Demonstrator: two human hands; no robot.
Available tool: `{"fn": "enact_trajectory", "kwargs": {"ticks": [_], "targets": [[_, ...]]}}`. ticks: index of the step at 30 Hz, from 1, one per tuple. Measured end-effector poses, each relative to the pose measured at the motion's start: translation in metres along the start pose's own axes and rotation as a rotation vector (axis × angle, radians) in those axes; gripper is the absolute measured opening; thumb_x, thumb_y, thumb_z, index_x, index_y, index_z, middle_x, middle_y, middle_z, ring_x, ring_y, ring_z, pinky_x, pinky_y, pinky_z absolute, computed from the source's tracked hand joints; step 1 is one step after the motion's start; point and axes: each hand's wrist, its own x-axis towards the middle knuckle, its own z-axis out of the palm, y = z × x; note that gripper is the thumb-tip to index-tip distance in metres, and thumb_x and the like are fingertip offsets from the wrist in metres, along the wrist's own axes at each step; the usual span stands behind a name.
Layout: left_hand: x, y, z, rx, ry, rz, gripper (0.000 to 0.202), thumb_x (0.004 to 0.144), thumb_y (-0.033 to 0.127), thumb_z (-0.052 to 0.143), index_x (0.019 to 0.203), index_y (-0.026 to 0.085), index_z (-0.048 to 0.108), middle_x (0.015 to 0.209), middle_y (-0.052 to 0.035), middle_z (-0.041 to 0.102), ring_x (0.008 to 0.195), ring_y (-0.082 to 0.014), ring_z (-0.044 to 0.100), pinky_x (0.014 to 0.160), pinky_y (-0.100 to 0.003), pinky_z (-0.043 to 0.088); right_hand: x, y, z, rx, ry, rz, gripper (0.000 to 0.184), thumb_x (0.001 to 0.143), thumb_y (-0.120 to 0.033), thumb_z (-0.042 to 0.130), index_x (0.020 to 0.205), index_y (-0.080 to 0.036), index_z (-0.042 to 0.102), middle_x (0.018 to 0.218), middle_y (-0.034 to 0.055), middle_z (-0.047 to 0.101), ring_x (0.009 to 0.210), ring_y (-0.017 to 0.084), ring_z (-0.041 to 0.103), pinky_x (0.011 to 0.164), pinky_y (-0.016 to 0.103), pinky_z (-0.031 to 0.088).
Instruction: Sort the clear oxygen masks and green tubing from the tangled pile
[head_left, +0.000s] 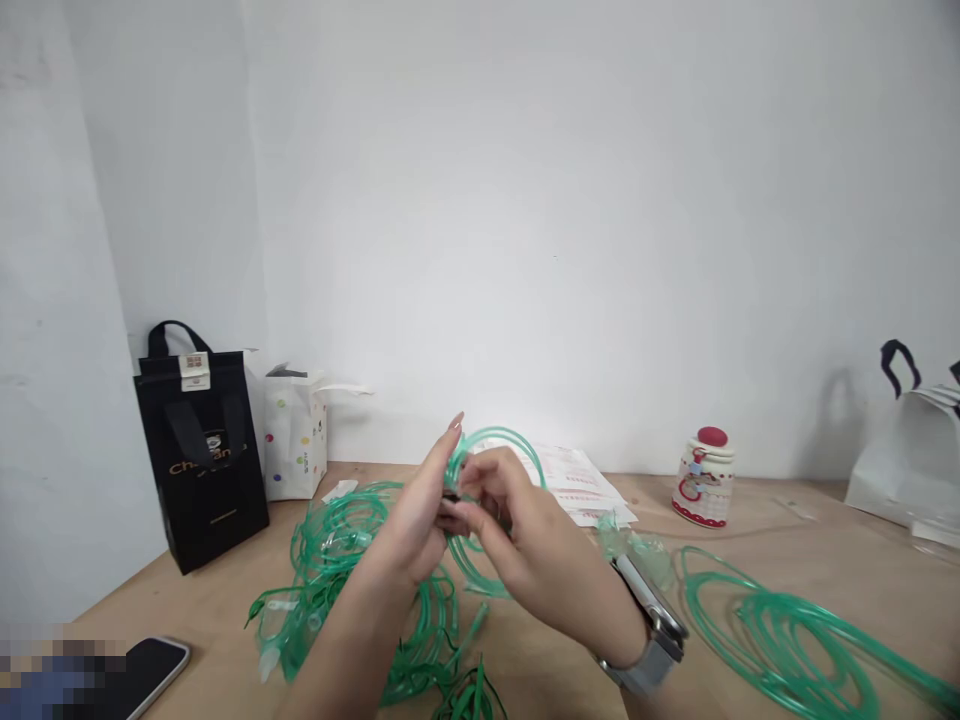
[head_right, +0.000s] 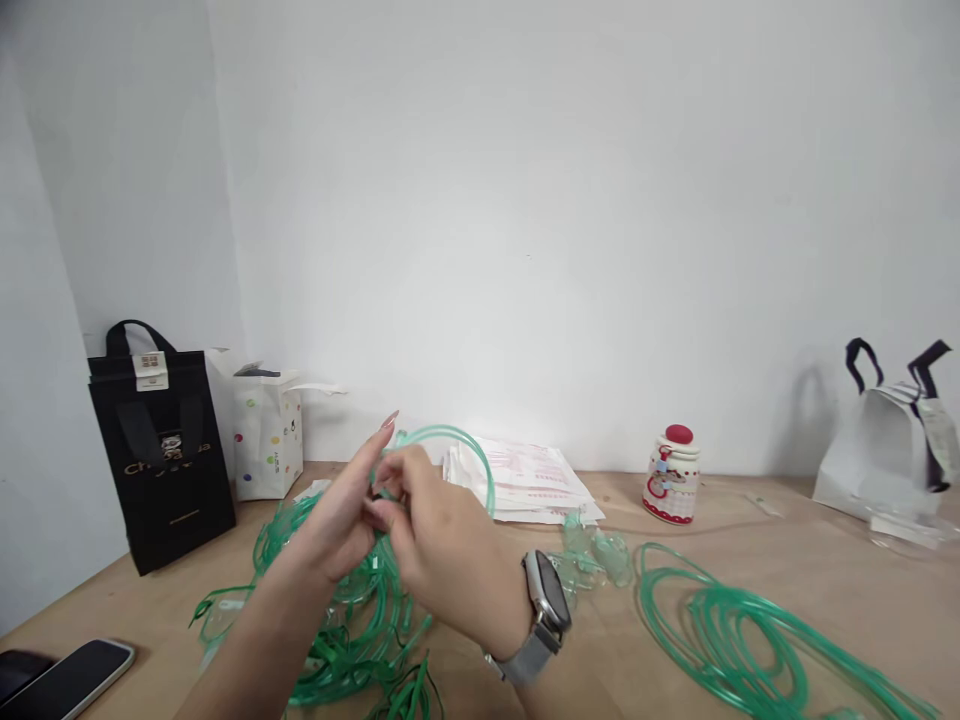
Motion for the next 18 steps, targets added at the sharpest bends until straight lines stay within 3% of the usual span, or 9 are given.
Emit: {"fn": "enact_trajectory", "kwargs": {"ticks": [2,6,9,12,13,15,18], "targets": [[0.000,0.005,-0.003,-0.107,0.024,0.097,0.038,0.077,0.043,0.059,0.055,0.018,0.041,0.044,0.0090,0.029,0.036,-0.0042,0.025,0.035,-0.017,0.016,-0.002,-0.006,0.000,0.007,-0.102,0.029,0.015,0.085,-0.016,0.046,0.096,-0.023,0.040,0.078,-0.0010,0.056,0.065,0.014,0.053,0.059,0.026,0.039],[-0.001,0.018,-0.013,-0.189,-0.072,0.275,0.036,0.087,0.032,0.049,0.055,0.016,0.043,0.048,0.0081,0.028,0.037,-0.0045,0.022,0.034,-0.017,0.019,-0.004,-0.013,-0.003,0.170,-0.248,0.210,0.025,0.080,-0.020,0.056,0.095,-0.023,0.037,0.064,-0.0065,0.054,0.061,0.013,0.053,0.057,0.023,0.039],[-0.003,0.026,-0.021,-0.116,-0.089,0.378,0.037,0.092,0.025,0.040,0.057,0.014,0.045,0.056,0.0034,0.041,0.046,-0.0058,0.037,0.043,-0.016,0.033,-0.003,-0.009,-0.007,0.215,-0.337,0.320,0.034,0.076,-0.020,0.061,0.101,-0.023,0.039,0.059,-0.0086,0.054,0.059,0.013,0.054,0.057,0.023,0.039],[-0.008,0.032,-0.025,-0.074,-0.141,0.438,0.038,0.094,0.020,0.032,0.060,0.014,0.048,0.061,0.0002,0.046,0.056,-0.0079,0.044,0.055,-0.019,0.041,0.000,-0.002,-0.009,0.022,-0.387,0.339,0.011,0.077,-0.024,0.060,0.087,-0.021,0.056,0.064,-0.0032,0.059,0.063,0.014,0.055,0.058,0.024,0.038],[-0.010,0.033,-0.025,-0.074,-0.183,0.443,0.039,0.095,0.019,0.031,0.061,0.013,0.049,0.058,0.0011,0.043,0.053,-0.0075,0.042,0.054,-0.019,0.039,0.001,0.001,-0.009,-0.053,-0.383,0.316,0.007,0.077,-0.026,0.060,0.077,-0.020,0.060,0.069,-0.0005,0.060,0.067,0.015,0.055,0.060,0.025,0.039],[-0.015,0.035,-0.023,-0.083,-0.274,0.455,0.039,0.096,0.020,0.027,0.066,0.013,0.052,0.051,0.0038,0.037,0.045,-0.0064,0.031,0.048,-0.018,0.034,0.004,0.007,-0.007,-0.158,-0.339,0.256,0.018,0.075,-0.030,0.063,0.062,-0.018,0.063,0.077,0.0033,0.060,0.076,0.018,0.056,0.064,0.027,0.039],[-0.022,0.035,-0.019,-0.114,-0.353,0.508,0.045,0.097,0.022,0.021,0.067,0.013,0.053,0.045,0.0055,0.032,0.041,-0.0068,0.021,0.044,-0.018,0.028,0.009,0.017,-0.002,-0.096,-0.389,0.344,0.022,0.077,-0.036,0.060,0.067,-0.017,0.065,0.064,0.0021,0.058,0.061,0.016,0.056,0.057,0.027,0.041]]}}
